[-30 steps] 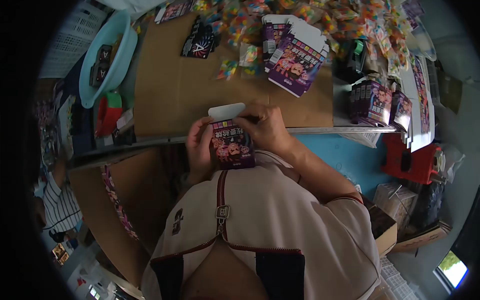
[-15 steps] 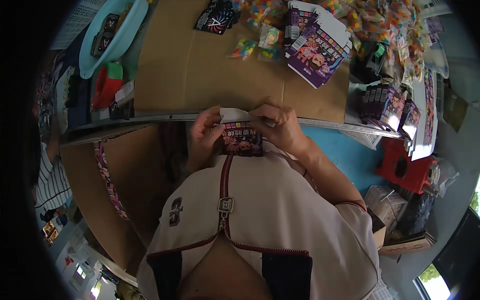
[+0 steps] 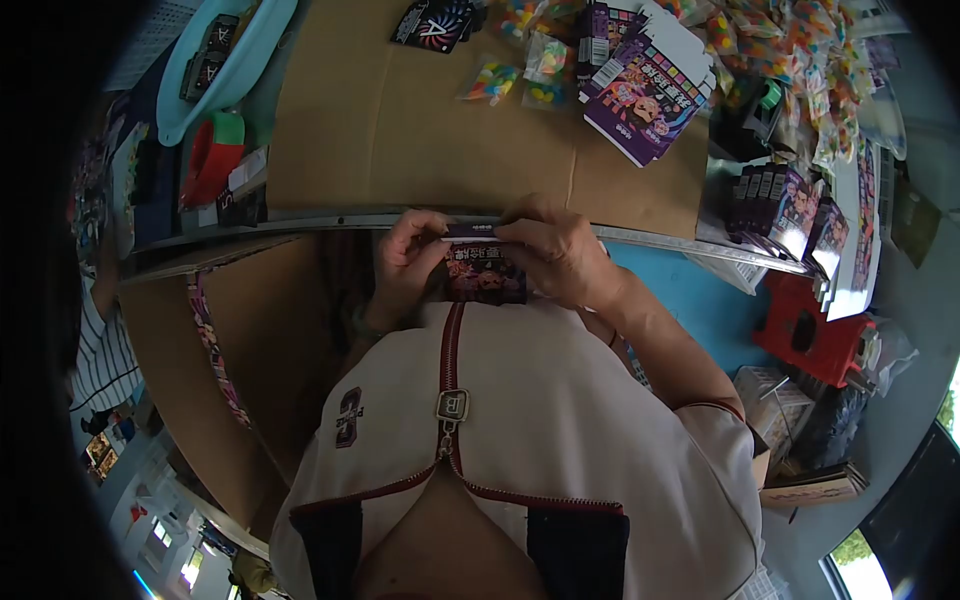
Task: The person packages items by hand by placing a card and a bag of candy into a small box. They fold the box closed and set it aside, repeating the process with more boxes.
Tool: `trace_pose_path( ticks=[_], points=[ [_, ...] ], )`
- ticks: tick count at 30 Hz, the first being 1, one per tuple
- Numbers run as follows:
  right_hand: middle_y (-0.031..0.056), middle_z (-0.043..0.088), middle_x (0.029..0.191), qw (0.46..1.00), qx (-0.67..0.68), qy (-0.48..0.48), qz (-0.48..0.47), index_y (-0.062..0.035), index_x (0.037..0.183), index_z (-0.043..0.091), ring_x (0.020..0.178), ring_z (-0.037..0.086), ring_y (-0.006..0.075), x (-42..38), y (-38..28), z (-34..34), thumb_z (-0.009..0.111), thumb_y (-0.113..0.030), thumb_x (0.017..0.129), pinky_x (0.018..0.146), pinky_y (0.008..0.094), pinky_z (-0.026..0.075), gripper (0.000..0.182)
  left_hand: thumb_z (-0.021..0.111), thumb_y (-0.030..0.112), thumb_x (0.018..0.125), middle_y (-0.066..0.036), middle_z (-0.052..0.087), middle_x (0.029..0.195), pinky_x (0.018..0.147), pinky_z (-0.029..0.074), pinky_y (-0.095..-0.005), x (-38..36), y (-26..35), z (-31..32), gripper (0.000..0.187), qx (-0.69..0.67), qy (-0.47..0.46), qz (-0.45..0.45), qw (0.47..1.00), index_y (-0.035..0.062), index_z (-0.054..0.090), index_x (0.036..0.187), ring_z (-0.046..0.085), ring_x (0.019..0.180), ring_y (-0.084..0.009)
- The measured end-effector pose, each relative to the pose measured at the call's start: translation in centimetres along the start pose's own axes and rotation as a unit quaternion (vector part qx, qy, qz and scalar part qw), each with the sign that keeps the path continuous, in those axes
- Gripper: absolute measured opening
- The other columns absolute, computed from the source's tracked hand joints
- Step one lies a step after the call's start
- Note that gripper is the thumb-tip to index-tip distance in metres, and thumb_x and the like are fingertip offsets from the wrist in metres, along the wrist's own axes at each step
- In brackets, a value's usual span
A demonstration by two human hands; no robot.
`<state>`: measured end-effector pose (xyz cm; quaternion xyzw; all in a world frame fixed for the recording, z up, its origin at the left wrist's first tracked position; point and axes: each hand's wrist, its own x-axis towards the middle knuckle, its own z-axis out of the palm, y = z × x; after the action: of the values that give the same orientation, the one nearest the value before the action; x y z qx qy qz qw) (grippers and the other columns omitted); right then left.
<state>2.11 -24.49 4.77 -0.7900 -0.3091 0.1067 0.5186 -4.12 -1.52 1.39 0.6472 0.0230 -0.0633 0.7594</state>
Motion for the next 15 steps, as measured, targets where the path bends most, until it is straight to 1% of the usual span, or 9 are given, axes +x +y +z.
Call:
trace_pose_path(
  ticks=[2,3,5,6,8,9,11,13,15],
  points=[
    [0.0135,0.066,0.092,0.998,-0.04,0.025,-0.044,-0.0025,0.095,0.069,0.08,0.066,0.0269,0.1,-0.6,-0.1,0.073,-0.001,0.076,0.069,0.0327,0.053,0.019,0.063,0.002,0.085,-0.003,0.061,0.097,0.078,0.047,-0.0232,0.2,1.3,0.4,0.018,-0.003,-0.014,0.002,1.0,0.0022,0.055,0.101,0.057,0.089,-0.0072],
    [0.0135,0.066,0.092,0.998,-0.04,0.025,-0.043,-0.0025,0.095,0.069,0.08,0.066,0.0269,0.3,-0.7,-0.4,0.073,-0.001,0.076,0.069,0.0327,0.053,0.019,0.065,0.004,0.085,-0.002,0.061,0.094,0.075,0.047,-0.0231,0.2,1.6,0.6,0.016,-0.006,-0.025,0.004,1.0,0.0024,0.056,0.098,0.057,0.086,-0.0071],
    [0.0137,0.068,0.09,0.998,0.008,-0.048,0.034,-0.0012,0.095,0.069,0.079,0.067,0.0242,1.0,-0.8,-1.0,0.072,-0.003,0.076,0.069,0.0312,0.054,0.019,0.065,0.003,0.084,-0.004,0.061,0.096,0.075,0.047,-0.0231,0.6,1.4,0.8,0.016,0.037,-0.014,-0.008,0.999,0.0016,0.057,0.097,0.058,0.086,-0.0081],
    [0.0137,0.068,0.09,0.998,0.008,-0.047,0.034,-0.0012,0.095,0.069,0.079,0.067,0.0242,1.4,-1.2,-1.3,0.072,-0.003,0.076,0.069,0.0312,0.054,0.019,0.066,0.002,0.083,-0.005,0.062,0.097,0.076,0.047,-0.0231,0.9,1.3,0.8,0.016,0.081,-0.003,-0.019,0.997,0.0008,0.058,0.096,0.058,0.086,-0.0091],
    [0.0107,0.068,0.082,0.972,0.081,-0.028,0.217,0.0014,0.09,0.07,0.075,0.067,0.018,2.3,-2.0,-1.7,0.07,-0.002,0.076,0.067,0.0299,0.053,0.015,0.067,0.003,0.083,-0.005,0.063,0.095,0.073,0.047,-0.0227,1.5,1.0,0.9,0.015,0.088,0.002,0.006,0.996,0.0003,0.059,0.096,0.059,0.084,-0.0091],
    [0.0107,0.068,0.082,0.973,0.08,-0.027,0.216,0.0014,0.09,0.07,0.075,0.067,0.018,2.3,-1.3,-1.6,0.07,-0.002,0.076,0.067,0.0299,0.053,0.015,0.067,0.003,0.083,-0.005,0.064,0.093,0.071,0.048,-0.0224,1.7,1.1,1.1,0.014,0.094,0.009,0.029,0.995,-0.0003,0.06,0.095,0.059,0.082,-0.0091],
    [0.0072,0.067,0.077,0.952,0.175,-0.042,0.246,0.0034,0.086,0.07,0.07,0.064,0.0119,2.1,0.4,-1.2,0.067,0.0,0.076,0.062,0.0281,0.051,0.01,0.066,0.002,0.084,-0.005,0.065,0.091,0.07,0.048,-0.0221,1.7,1.6,1.3,0.014,0.116,0.016,0.031,0.993,-0.001,0.062,0.097,0.06,0.082,-0.0089],
    [0.0067,0.067,0.078,0.953,0.19,-0.029,0.235,0.0028,0.085,0.07,0.07,0.063,0.0112,2.0,0.2,-1.0,0.067,0.001,0.077,0.062,0.0271,0.05,0.009,0.065,0.0,0.084,-0.005,0.065,0.089,0.07,0.049,-0.0218,1.8,1.9,1.4,0.014,0.139,0.023,0.032,0.989,-0.0018,0.063,0.098,0.06,0.081,-0.0086],
    [0.0062,0.066,0.08,0.952,0.205,-0.015,0.227,0.0022,0.084,0.07,0.07,0.062,0.0105,1.5,0.1,-0.8,0.066,0.001,0.077,0.062,0.026,0.049,0.008,0.064,-0.002,0.085,-0.005,0.066,0.087,0.072,0.049,-0.0221,1.7,1.8,1.3,0.016,0.043,0.017,-0.003,0.999,-0.002,0.066,0.101,0.061,0.081,-0.009]
  ],
)
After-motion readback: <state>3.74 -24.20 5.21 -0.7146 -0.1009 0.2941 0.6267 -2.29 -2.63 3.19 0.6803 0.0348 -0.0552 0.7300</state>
